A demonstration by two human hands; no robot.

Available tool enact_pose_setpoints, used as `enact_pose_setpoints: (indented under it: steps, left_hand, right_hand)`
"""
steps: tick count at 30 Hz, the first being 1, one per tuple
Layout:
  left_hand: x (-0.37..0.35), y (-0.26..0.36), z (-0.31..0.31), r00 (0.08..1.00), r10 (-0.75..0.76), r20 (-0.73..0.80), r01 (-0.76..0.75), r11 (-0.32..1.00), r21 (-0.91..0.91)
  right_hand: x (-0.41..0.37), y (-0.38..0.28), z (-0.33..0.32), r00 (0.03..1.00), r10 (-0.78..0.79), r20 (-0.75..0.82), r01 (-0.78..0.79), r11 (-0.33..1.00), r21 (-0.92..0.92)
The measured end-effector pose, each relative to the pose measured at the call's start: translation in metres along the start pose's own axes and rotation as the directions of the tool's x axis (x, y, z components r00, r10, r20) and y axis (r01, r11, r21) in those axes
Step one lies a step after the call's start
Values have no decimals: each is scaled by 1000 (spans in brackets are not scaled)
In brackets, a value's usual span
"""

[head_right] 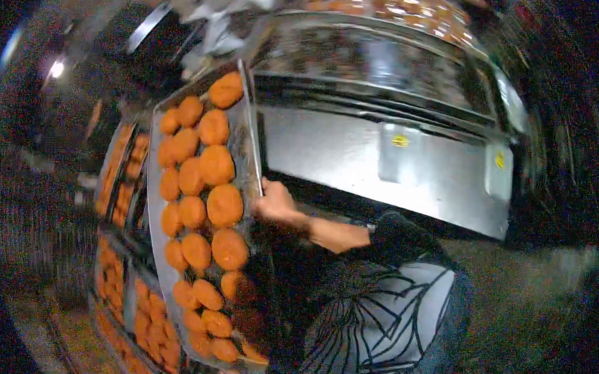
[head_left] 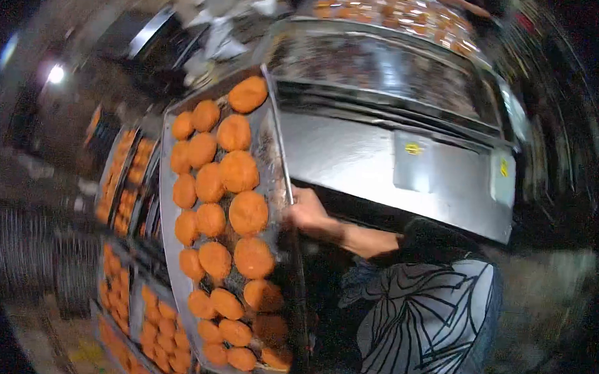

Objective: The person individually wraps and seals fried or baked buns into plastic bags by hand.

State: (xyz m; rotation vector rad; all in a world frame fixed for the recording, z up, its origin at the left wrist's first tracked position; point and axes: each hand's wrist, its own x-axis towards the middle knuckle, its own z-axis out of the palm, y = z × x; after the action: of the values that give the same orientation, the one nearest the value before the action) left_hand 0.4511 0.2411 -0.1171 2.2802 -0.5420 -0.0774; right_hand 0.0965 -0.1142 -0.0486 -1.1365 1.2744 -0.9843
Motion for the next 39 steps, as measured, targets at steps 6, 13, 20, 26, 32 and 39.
enact_pose_setpoints:
  steps: [6,13,20,26,32,39]
  left_hand:
    - [123,125,159,863,449,232,-417,892,-175]
    - [151,515,358,247,839,484,-669,510,-542]
    - [78,654,573,-3,876,483,-942,160,-296]
    - [43,694,631,-116,760,640,-957,88,-277]
    - [47,657,660,-87,862,499,-890,158,-428]
    - [-15,633,515,41,965,-257,-760,-137,-636]
  right_hand:
    - [-22,-1,-100,821,2,-572,243,903,353]
    - [-4,17,-204,393,194,-899,433,823,367]
    - [60,61,-243,79,123,-989,95,987,131]
    - [125,53,-236,-132,6,-991,-346,937,52]
    - [129,95,-244,-120,-135,-984,-450,891,-67]
    - [54,106,-206,122,-293,-948,-511,800,-313]
